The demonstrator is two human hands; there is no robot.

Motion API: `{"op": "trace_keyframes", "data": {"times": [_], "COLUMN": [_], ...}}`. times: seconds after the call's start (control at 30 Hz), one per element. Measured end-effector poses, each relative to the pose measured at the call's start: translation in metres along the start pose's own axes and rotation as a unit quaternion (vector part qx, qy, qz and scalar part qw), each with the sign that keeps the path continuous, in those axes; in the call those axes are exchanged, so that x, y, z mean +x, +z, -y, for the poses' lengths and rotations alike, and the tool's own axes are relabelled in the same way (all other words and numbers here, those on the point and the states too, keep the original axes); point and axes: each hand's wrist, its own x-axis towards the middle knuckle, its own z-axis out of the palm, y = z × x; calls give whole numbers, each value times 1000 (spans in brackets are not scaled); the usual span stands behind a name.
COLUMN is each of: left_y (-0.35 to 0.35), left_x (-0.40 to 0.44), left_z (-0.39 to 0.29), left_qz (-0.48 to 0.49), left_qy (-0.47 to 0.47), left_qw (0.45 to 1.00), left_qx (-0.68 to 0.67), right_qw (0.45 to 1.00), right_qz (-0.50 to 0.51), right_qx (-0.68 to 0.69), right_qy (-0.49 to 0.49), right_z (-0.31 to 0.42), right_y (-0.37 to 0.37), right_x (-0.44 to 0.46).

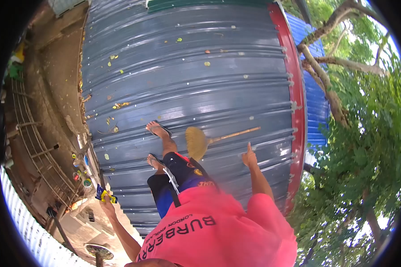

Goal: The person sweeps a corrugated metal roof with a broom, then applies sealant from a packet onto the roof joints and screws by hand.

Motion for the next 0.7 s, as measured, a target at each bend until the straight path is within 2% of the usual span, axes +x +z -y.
{"op": "trace_keyframes", "data": {"times": [0.03,0.07,0.1,0.17,0.23,0.3,0.37,0.43,0.5,0.57,0.63,0.7], "left_y": [-11,-13,53,61,75,97,123,97,123,112,88,66], "left_x": [25,39,52,70,100,118,141,221,235,270,315,335], "left_z": [-19,-67,-47,-94,-133,-176,-203,-181,-184,-165,-129,-100], "left_qz": [9,16,28,74,134,141,110,104,47,63,30,62], "left_qy": [-1,-40,42,122,114,118,166,105,335,309,208,191], "left_qw": [1000,997,992,971,970,958,956,927,859,830,850,870], "left_qx": [0,57,112,191,167,220,215,344,383,460,483,450], "right_qw": [999,998,997,995,995,995,995,995,994,992,992,992], "right_qz": [10,20,-19,-31,-37,-27,-55,-72,-104,-115,-95,-79], "right_qx": [8,15,28,38,65,57,67,70,41,19,1,-19], "right_qy": [33,66,74,85,69,74,55,31,-4,-58,-87,-101], "right_z": [0,-3,-54,-77,-75,-61,-46,-28,-15,-9,4,19], "right_y": [14,33,30,70,100,109,118,125,148,182,215,243], "right_x": [-38,-70,-48,-83,-103,-107,-94,-76,-41,12,65,117]}}
